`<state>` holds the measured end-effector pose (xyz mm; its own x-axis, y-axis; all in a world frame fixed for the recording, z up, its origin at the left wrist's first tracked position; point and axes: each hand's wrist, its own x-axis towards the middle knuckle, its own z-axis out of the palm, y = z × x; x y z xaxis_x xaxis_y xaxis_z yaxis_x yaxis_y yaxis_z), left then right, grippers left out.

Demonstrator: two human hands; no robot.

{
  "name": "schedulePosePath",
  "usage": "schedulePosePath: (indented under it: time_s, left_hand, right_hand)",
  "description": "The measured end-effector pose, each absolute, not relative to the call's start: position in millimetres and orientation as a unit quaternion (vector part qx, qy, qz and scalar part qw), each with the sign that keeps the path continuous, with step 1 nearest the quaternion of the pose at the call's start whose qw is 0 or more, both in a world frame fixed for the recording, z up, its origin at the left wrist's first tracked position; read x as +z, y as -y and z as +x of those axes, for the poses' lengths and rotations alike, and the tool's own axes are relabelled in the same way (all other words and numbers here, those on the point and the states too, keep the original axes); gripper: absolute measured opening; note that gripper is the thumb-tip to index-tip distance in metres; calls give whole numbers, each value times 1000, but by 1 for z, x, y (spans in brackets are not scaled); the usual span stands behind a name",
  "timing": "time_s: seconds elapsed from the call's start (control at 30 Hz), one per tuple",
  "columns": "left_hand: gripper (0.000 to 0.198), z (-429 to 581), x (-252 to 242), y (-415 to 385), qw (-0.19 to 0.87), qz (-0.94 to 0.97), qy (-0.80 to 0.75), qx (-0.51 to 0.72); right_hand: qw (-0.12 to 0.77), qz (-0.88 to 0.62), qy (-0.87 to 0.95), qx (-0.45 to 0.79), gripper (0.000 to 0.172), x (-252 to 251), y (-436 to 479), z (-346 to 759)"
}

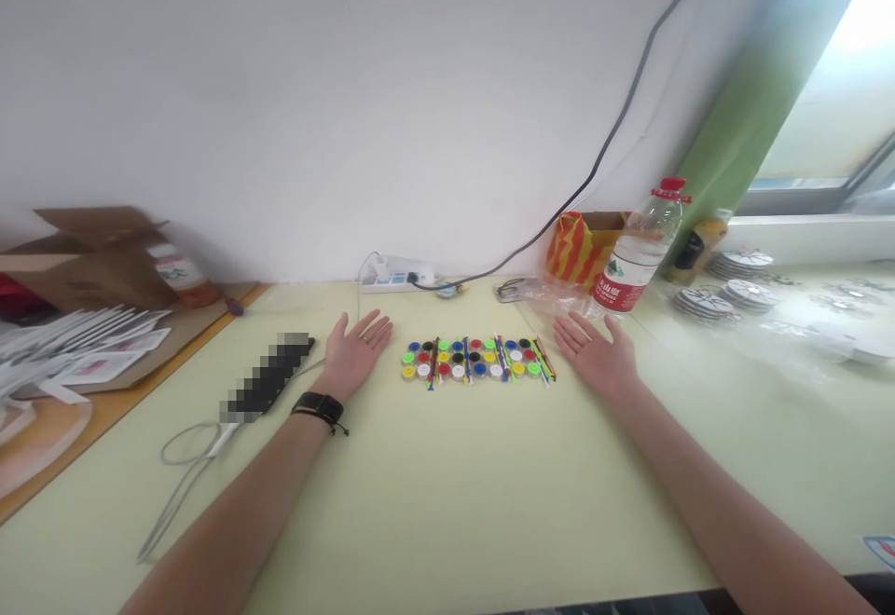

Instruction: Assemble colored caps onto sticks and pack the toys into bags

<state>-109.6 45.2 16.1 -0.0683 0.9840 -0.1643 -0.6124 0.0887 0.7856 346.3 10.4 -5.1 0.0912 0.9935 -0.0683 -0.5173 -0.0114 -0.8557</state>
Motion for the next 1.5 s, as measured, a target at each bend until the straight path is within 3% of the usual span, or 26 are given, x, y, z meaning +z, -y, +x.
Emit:
schedulePosePath:
  time_s: [0.2, 0.37, 0.57, 0.7, 0.83, 1.0, 1.5]
  left_hand:
    - [37, -101, 18, -46, 578, 310, -442, 612]
    - [16, -91, 12, -47, 510, 366, -478, 614]
    - [46, -80, 16, -35, 396, 491, -523, 573]
    - [55, -67, 36, -21, 332, 585, -524, 523]
    - [50, -39, 59, 5, 320, 719, -475, 394]
    - [41, -5, 74, 55, 293, 855, -381, 197]
    - [40, 10, 29, 82, 236, 875, -384, 179]
  right_hand:
    - [640, -366, 269, 619, 41, -11, -12, 346]
    - [611, -457, 373, 528, 37, -13, -16, 341]
    - [563, -516, 484, 428, 34, -6, -7, 328]
    - [450, -551, 643, 283, 33, -3, 2, 322]
    - [370, -567, 714, 181, 25, -8, 3, 322]
    - [330, -562, 744, 149, 18, -12, 1, 326]
    - [276, -563, 772, 100, 13, -12, -1, 324]
